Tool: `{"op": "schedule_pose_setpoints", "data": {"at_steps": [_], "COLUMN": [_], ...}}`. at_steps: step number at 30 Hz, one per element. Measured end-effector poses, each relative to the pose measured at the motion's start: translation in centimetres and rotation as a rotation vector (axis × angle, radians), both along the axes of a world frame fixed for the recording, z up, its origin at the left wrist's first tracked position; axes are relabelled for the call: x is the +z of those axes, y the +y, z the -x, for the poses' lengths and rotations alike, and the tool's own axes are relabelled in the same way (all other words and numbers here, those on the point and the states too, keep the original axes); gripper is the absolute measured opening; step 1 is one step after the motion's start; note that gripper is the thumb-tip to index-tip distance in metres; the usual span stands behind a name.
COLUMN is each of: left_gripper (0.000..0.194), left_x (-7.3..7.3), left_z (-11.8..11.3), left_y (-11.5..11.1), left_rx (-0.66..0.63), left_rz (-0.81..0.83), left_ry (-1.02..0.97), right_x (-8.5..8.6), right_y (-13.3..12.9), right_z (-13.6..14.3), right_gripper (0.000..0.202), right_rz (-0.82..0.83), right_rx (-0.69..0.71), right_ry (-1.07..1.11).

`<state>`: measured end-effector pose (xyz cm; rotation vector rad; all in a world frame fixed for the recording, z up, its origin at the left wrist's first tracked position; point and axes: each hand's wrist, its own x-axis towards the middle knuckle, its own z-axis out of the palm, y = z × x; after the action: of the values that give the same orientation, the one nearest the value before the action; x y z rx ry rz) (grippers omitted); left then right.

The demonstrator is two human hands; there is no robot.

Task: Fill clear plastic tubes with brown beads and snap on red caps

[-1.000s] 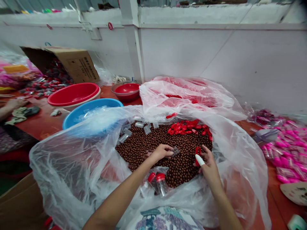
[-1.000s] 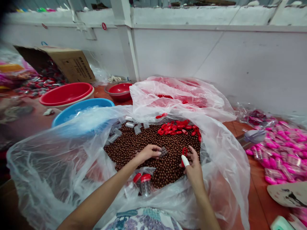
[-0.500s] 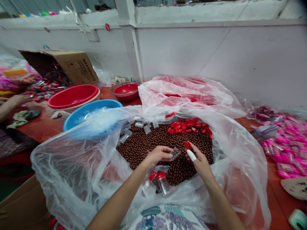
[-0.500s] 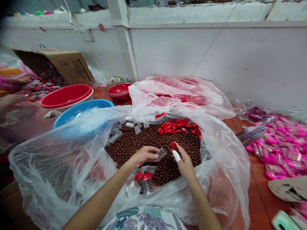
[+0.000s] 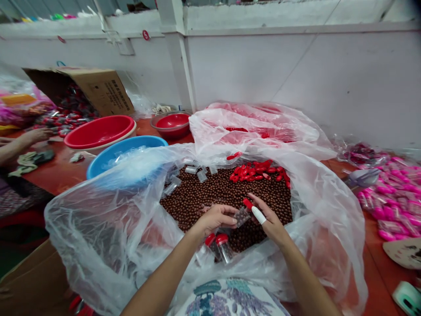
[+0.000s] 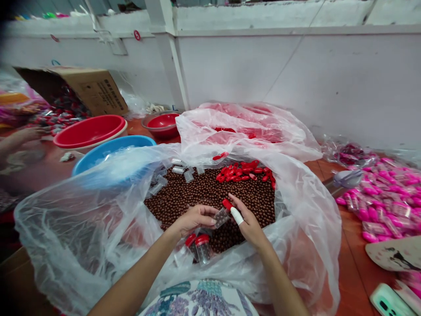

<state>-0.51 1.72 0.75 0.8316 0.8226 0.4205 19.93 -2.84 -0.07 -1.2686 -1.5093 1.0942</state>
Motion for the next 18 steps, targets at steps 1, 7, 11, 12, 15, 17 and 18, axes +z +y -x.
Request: {"op": "schedule_pose_setpoints", "data": {"at_steps": [1,7,11,12,15,17,18], "left_gripper": [0.045,0.043,0.042,0.042,0.044,0.045,0.045], "left_x": [0.0,0.2,0.4,0.4,0.4,0.3,0.3], "left_z": [0.0,0.2,0.3,0.3,0.4,0.4,0.4], "left_y": [-0.1,-0.5,-0.9,-1.0,-1.4,-1.6,-1.7], "left_rx": [0.001,0.006,0.052,0.069,0.123,0.143,0.148], "left_rz": [0.003,0.004,-0.005,-0.011,-0.028,-0.044,-0.052], "left_ry": [-0.009,-0.040,-0.020,-0.010,0.024,0.039,0.044], "right_x": [0.1,0.1,0.1,0.1,0.3,0.4,0.5], "right_y": [-0.1,-0.5,-0.5,-0.5,-0.5,-0.5,-0.5], "right_z": [0.0,-0.3,-0.2,-0.2,0.1,0.3,0.4], "right_gripper": [0.044,0.043,0.039,0.038,0.034,0.034,0.033], "right_rz": [0.008,-0.009,-0.052,-0.050,-0.013,0.007,0.016], "right_rx": [-0.004,-0.036,-0.061,-0.067,-0.087,-0.091,-0.095], "right_ry": [0.000,-0.022,-0.021,-0.029,-0.042,-0.031,-0.020]}}
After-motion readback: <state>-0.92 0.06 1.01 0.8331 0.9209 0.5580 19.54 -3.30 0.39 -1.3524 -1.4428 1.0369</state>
